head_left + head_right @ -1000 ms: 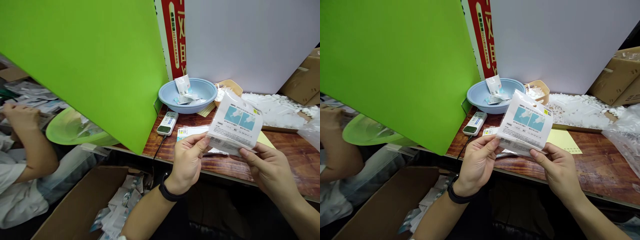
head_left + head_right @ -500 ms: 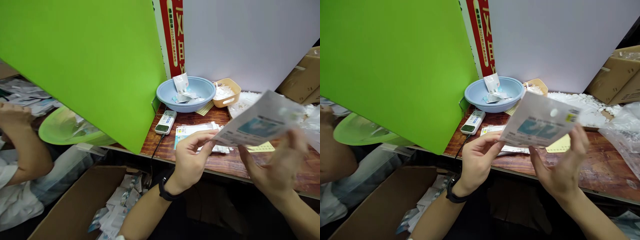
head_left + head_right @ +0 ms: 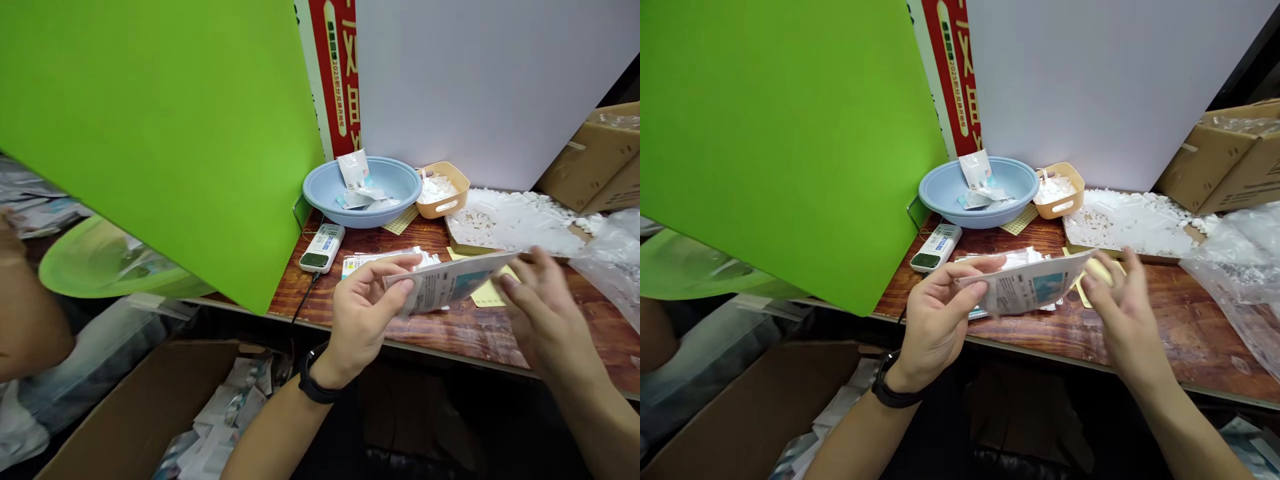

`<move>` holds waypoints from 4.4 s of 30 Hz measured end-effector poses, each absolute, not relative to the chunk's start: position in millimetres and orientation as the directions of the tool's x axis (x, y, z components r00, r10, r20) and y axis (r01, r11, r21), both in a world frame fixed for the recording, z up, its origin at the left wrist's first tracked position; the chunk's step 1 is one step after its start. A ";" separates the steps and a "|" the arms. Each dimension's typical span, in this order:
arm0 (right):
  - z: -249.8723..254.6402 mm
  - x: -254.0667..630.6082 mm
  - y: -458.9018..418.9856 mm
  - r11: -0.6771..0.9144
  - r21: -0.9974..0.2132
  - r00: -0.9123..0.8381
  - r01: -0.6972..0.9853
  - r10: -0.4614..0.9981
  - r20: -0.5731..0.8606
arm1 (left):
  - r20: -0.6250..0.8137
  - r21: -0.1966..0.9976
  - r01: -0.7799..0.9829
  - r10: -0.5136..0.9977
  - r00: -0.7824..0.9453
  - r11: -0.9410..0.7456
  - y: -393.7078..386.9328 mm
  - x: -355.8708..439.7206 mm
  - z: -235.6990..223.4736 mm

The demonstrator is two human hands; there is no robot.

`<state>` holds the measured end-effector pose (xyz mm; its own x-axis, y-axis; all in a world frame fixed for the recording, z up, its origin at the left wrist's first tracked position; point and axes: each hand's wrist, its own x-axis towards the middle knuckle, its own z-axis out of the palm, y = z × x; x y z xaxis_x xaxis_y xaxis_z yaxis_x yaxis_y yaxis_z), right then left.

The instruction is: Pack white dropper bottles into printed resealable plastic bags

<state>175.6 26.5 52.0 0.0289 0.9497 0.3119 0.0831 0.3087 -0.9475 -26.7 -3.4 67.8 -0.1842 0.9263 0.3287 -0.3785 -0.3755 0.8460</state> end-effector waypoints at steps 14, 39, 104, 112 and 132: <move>80.8 169.3 -5.6 0.626 -0.502 -0.391 0.597 0.774 0.498 | -0.060 0.951 -0.295 0.990 0.127 0.096 -6.4 -20.0 66.3; 72.6 172.3 33.0 -0.003 -0.962 -0.440 0.272 0.889 -0.127 | -0.290 0.945 -0.009 0.848 0.443 0.327 -7.5 -44.3 48.5; 66.3 151.8 35.3 0.381 -0.847 -0.683 0.370 0.730 0.030 | -0.187 0.966 -0.157 0.976 0.114 0.204 -4.3 -30.7 46.9; 63.9 157.5 37.0 0.407 -0.823 -0.645 0.397 0.761 0.065 | -0.286 0.930 -0.078 0.840 0.461 0.359 -1.7 -46.9 57.6; 61.4 152.9 32.2 0.480 -0.769 -0.652 0.422 0.750 0.111 | -0.199 0.979 0.021 0.938 0.285 0.201 -8.2 -35.5 50.0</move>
<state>152.9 32.2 61.4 -0.6520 0.7501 0.1110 0.4218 0.4804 -0.7689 -35.5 -8.2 50.0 0.2850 0.9377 -0.1986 0.0208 0.2011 0.9793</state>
